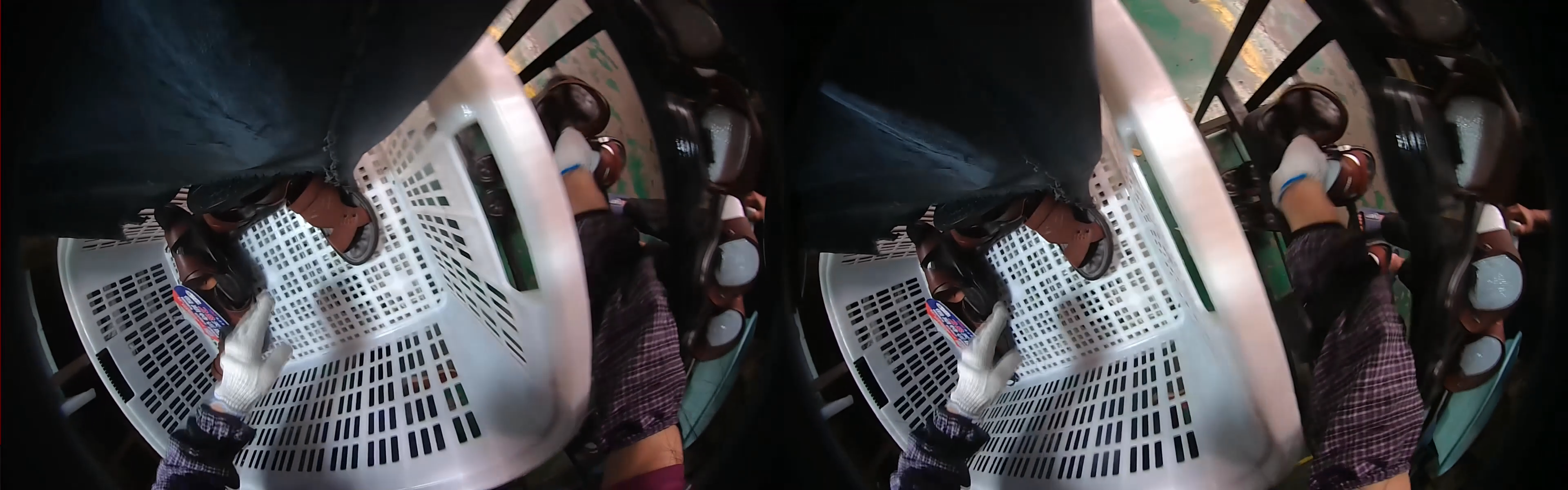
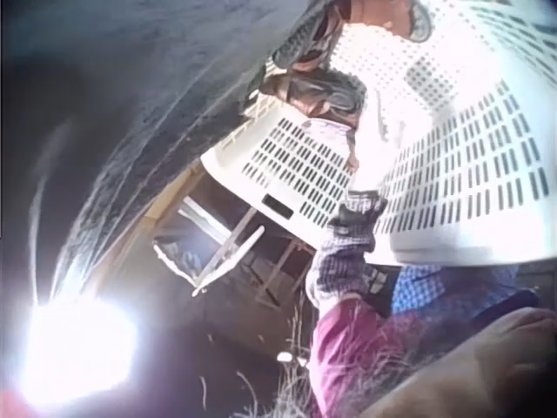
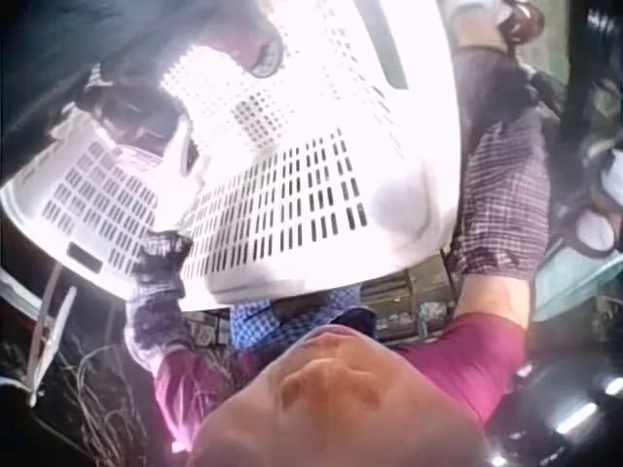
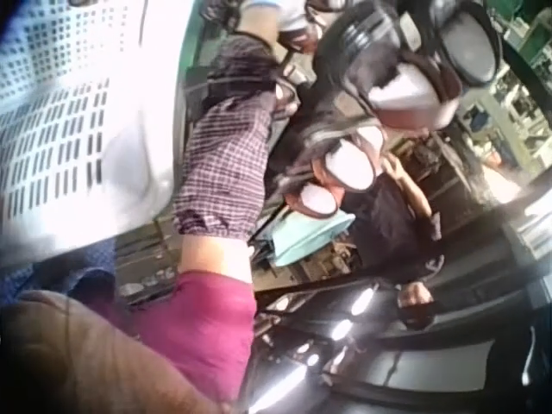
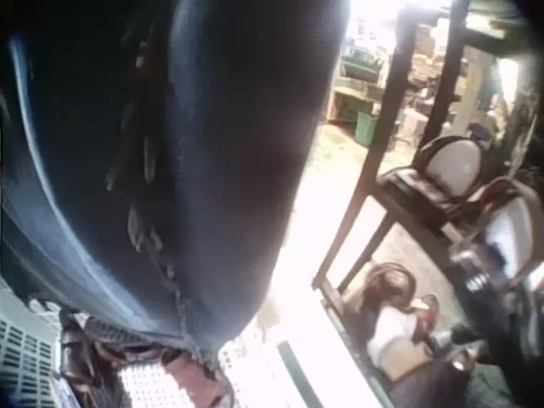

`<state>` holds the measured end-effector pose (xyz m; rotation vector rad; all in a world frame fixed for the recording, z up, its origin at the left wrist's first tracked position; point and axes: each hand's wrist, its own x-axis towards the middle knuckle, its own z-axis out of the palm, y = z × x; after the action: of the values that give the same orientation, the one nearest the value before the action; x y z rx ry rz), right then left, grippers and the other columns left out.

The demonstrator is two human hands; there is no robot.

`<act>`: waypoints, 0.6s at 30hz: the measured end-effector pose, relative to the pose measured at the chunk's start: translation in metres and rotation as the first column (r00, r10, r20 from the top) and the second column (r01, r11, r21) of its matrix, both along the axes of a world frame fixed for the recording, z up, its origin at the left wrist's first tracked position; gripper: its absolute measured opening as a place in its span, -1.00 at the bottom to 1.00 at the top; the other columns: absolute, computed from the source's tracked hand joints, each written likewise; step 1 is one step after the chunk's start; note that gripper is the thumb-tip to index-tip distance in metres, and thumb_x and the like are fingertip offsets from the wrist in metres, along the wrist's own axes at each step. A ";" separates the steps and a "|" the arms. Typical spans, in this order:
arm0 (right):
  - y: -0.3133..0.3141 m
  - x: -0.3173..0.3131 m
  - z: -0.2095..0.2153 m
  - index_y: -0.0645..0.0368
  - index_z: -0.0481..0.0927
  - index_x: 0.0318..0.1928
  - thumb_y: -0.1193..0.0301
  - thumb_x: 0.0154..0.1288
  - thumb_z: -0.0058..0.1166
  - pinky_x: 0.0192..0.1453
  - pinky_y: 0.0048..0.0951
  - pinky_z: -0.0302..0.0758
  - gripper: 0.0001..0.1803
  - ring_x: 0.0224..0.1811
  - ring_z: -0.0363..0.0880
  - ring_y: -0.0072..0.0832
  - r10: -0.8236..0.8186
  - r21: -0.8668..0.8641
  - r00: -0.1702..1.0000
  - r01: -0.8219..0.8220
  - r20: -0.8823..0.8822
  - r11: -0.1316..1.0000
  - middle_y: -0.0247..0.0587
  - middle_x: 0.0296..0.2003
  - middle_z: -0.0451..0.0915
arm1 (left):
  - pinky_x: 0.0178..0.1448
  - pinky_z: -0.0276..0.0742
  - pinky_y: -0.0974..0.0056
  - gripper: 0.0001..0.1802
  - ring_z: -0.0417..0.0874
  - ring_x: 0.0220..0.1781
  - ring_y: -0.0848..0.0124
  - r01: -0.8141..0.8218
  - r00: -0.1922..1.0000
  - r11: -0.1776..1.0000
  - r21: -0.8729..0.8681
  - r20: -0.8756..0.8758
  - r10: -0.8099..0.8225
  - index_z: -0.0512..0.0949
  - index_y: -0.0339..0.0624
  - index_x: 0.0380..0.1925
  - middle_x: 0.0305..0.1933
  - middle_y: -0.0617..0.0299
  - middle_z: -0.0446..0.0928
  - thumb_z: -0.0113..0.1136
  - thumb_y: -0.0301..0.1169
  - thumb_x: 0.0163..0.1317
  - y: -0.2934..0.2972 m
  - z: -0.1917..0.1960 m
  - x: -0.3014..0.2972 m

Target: Trimming excess material and inspecting sandals in a factory environment.

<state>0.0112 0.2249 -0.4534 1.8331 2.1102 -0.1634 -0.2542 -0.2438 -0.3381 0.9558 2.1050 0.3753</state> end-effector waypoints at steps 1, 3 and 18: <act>0.019 -0.005 -0.013 0.21 0.56 0.10 0.35 0.01 0.48 0.26 -0.27 0.54 -0.40 0.23 0.57 -0.05 0.040 -0.011 0.997 -0.041 -0.071 0.999 0.08 0.09 0.63 | 0.50 0.32 0.06 -0.14 0.43 0.43 -0.04 0.224 0.946 0.972 0.068 -0.255 -0.200 0.23 -0.35 0.43 0.38 -0.26 0.40 0.35 -0.40 0.13 0.017 -0.022 -0.019; 0.081 0.061 -0.056 0.18 0.54 0.11 0.31 0.08 0.44 0.28 -0.29 0.53 -0.42 0.24 0.56 -0.07 0.148 0.094 0.953 -0.128 -0.264 0.987 0.09 0.10 0.62 | 0.54 0.26 0.05 -0.02 0.30 0.51 -0.08 0.235 0.923 0.954 0.186 -0.350 -0.159 0.23 -0.18 0.46 0.45 -0.10 0.34 0.40 -0.51 -0.05 0.077 -0.100 -0.034; -0.274 0.120 0.173 0.33 0.24 0.45 0.51 0.46 -0.07 0.21 -0.41 0.51 -0.42 0.02 0.58 -0.43 -0.694 -0.677 -0.066 0.304 -0.717 0.671 -0.09 0.06 0.58 | -0.37 0.66 0.40 -0.72 0.69 -0.30 0.50 -0.788 0.500 0.609 -0.087 0.486 0.717 0.64 -0.35 -0.04 -0.17 0.21 0.69 0.27 -0.39 0.35 -0.026 0.031 0.075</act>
<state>0.1311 -0.0495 -0.2806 2.4790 1.3443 -2.3882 -0.1789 -0.2695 -0.3075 -0.1092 1.9133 1.1135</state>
